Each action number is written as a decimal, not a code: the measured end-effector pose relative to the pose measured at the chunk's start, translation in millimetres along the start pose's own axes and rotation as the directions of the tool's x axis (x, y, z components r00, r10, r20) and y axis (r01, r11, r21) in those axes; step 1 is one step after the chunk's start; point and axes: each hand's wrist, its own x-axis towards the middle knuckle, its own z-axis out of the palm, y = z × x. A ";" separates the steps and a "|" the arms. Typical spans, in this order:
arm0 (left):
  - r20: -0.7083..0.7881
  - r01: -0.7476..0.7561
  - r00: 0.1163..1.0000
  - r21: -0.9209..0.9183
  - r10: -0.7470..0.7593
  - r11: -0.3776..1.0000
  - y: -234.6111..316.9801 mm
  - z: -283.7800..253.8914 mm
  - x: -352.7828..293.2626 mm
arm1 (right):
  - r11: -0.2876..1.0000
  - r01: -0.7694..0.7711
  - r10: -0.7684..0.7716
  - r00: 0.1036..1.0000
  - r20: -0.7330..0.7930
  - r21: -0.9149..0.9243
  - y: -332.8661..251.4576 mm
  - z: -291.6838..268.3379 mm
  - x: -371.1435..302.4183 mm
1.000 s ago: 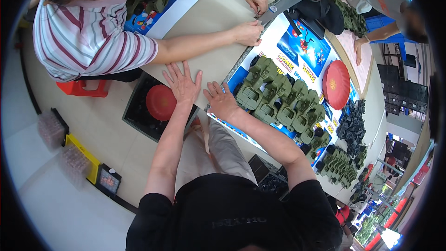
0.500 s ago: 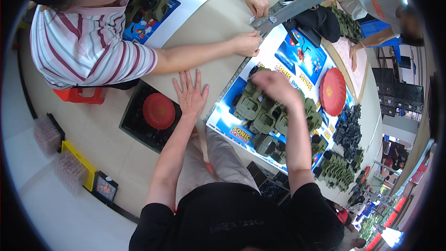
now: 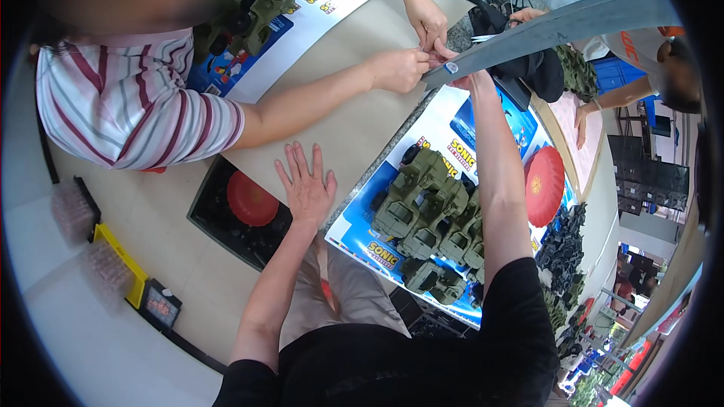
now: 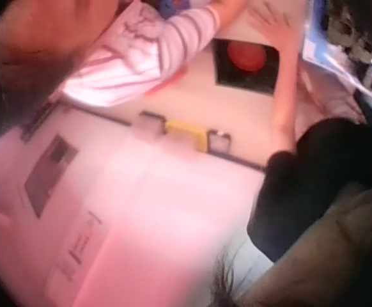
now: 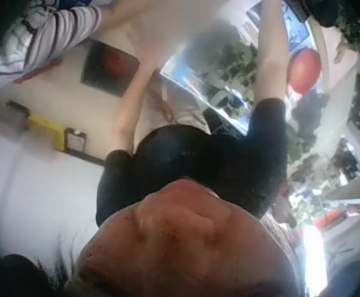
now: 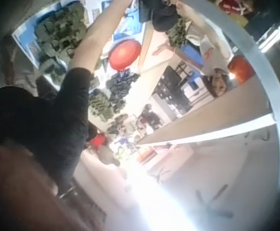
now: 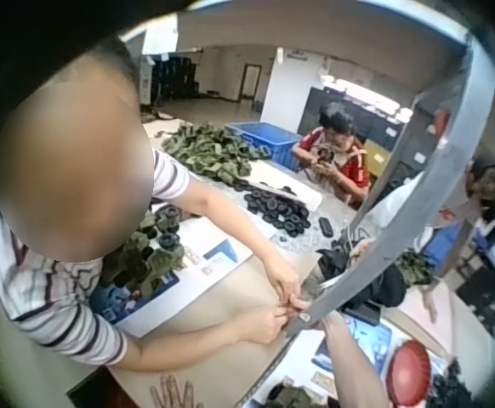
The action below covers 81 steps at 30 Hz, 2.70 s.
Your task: The person assembles green toy tanks by attaching black wheels to the chassis. They handle the components one by one, picking up a tank body and a wheel, fitting them together, and placing the assembled unit on the table. Later, they handle a large sheet of cardboard, positioning it on the table and smoothing it out.
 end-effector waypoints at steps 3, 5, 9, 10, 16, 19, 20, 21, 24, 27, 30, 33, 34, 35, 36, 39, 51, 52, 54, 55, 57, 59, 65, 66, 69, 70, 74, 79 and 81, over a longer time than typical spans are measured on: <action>-0.004 -0.008 1.000 -0.004 0.008 1.000 3.8 1.2 1.7 | 0.987 -0.080 0.091 0.993 0.075 -0.141 2.0 -7.4 19.3; -0.015 -0.022 1.000 -0.013 0.022 1.000 3.6 -0.1 2.5 | 0.986 -0.079 0.115 0.961 0.251 -0.149 5.0 -9.1 37.2; -0.072 -0.157 0.987 -0.186 0.146 0.970 13.3 10.0 15.2 | 0.990 -0.013 0.058 0.948 0.314 -0.143 -9.1 1.7 21.8; -0.081 -0.281 0.960 -0.288 0.268 0.915 19.9 16.6 30.0 | 0.985 0.045 -0.007 0.975 0.222 -0.165 -11.1 8.3 8.2; -0.145 -0.409 0.908 -0.517 0.393 0.752 116.5 40.1 135.8 | 0.845 0.064 -0.141 0.984 -0.107 -0.530 -18.7 25.9 -7.4; -0.086 -0.374 0.921 -0.477 0.381 0.796 138.6 46.7 154.2 | 0.922 -0.018 -0.057 0.981 -0.183 -0.386 2.3 5.4 11.9; -0.060 -0.377 0.917 -0.457 0.395 0.806 141.2 48.3 154.6 | 0.927 0.046 -0.089 0.991 -0.101 -0.372 11.4 -6.2 17.9; -0.044 -0.397 0.903 -0.461 0.427 0.793 140.6 49.9 153.7 | 0.930 0.103 -0.118 0.993 -0.020 -0.351 20.6 -17.7 23.0; 0.043 -0.398 0.874 -0.508 0.484 0.764 130.1 47.5 161.9 | 0.955 0.248 -0.237 0.968 0.082 -0.163 5.6 10.3 14.3; 0.164 -0.274 0.871 -0.622 0.464 0.734 128.8 34.4 173.8 | 0.920 0.256 -0.315 0.933 -0.173 -0.297 -0.7 25.2 -14.6; 0.167 -0.060 0.941 -0.773 0.294 0.631 137.5 32.2 177.0 | 0.933 0.232 -0.280 0.948 -0.149 -0.276 -1.1 8.5 -19.4; 0.341 0.134 0.880 -0.846 0.330 0.516 132.1 5.8 190.5 | 0.911 0.162 -0.149 0.987 0.063 -0.380 -17.7 -8.7 -36.9; 0.215 -0.070 0.902 -0.783 0.375 0.618 129.8 29.0 191.2 | 0.890 0.193 -0.139 0.978 0.158 -0.413 -28.1 -12.5 -33.1; 0.141 -0.165 0.914 -0.728 0.380 0.666 130.8 37.5 187.1 | 0.828 0.278 -0.234 0.961 0.151 -0.488 -24.9 -12.6 -27.4; 0.067 -0.254 0.918 -0.659 0.391 0.708 133.5 46.0 180.7 | 0.747 0.347 -0.325 0.935 0.144 -0.566 -23.0 -12.6 -21.6; -0.092 -0.351 0.927 -0.557 0.364 0.753 143.7 55.2 166.8 | 0.200 0.360 -0.847 0.532 0.024 -0.911 31.3 -15.3 -0.4; -0.103 -0.293 0.952 -0.570 0.287 0.768 145.7 40.0 175.6 | 0.370 0.575 -0.765 0.634 0.112 -0.729 73.6 -17.7 2.1; -0.145 -0.279 0.959 -0.606 0.242 0.745 149.4 45.7 168.7 | 0.283 0.512 -0.781 0.614 0.115 -0.811 78.3 -28.8 15.5; -0.211 -0.319 0.947 -0.573 0.241 0.755 149.9 54.0 158.4 | 0.067 0.502 -0.766 0.580 0.278 -0.862 70.8 -40.8 26.3; -0.241 -0.377 0.925 -0.499 0.293 0.780 147.8 55.3 153.9 | -0.048 0.494 -0.747 0.559 0.360 -0.868 65.2 -39.7 25.8; -0.250 -0.430 0.901 -0.402 0.355 0.809 146.3 58.3 148.0 | -0.182 0.486 -0.757 0.485 0.437 -0.855 64.7 -37.1 16.4; -0.221 -0.434 0.899 -0.358 0.377 0.827 146.4 57.4 147.1 | -0.313 0.487 -0.752 0.398 0.526 -0.815 57.0 -30.2 5.5; -0.200 -0.463 0.886 -0.346 0.418 0.816 148.0 45.1 145.9 | -0.025 0.526 -0.735 0.567 0.372 -0.850 43.5 -22.5 -19.0; -0.195 -0.455 0.889 -0.293 0.414 0.841 151.9 46.3 145.1 | -0.020 0.498 -0.741 0.575 0.347 -0.867 42.0 -18.7 -24.5; -0.176 -0.431 0.898 -0.169 0.403 0.887 161.6 54.3 141.2 | 0.010 0.236 -0.823 0.553 0.126 -0.972 57.8 -8.8 -34.2; -0.169 -0.410 0.907 -0.154 0.385 0.899 159.4 56.9 143.2 | 0.037 0.152 -0.799 0.599 0.062 -0.988 51.7 22.8 -61.5; -0.202 -0.418 0.909 -0.444 0.365 0.793 143.4 52.8 154.9 | 0.416 0.254 -0.703 0.699 -0.132 -0.873 48.3 7.5 -52.7; -0.163 -0.256 0.966 -0.677 0.200 0.690 147.7 36.9 177.7 | 0.567 0.655 -0.689 0.709 0.148 -0.500 46.0 -29.3 4.2; -0.181 -0.305 0.952 -0.654 0.249 0.692 145.9 37.0 195.2 | 0.658 0.618 -0.629 0.765 0.139 -0.431 51.8 -42.7 30.3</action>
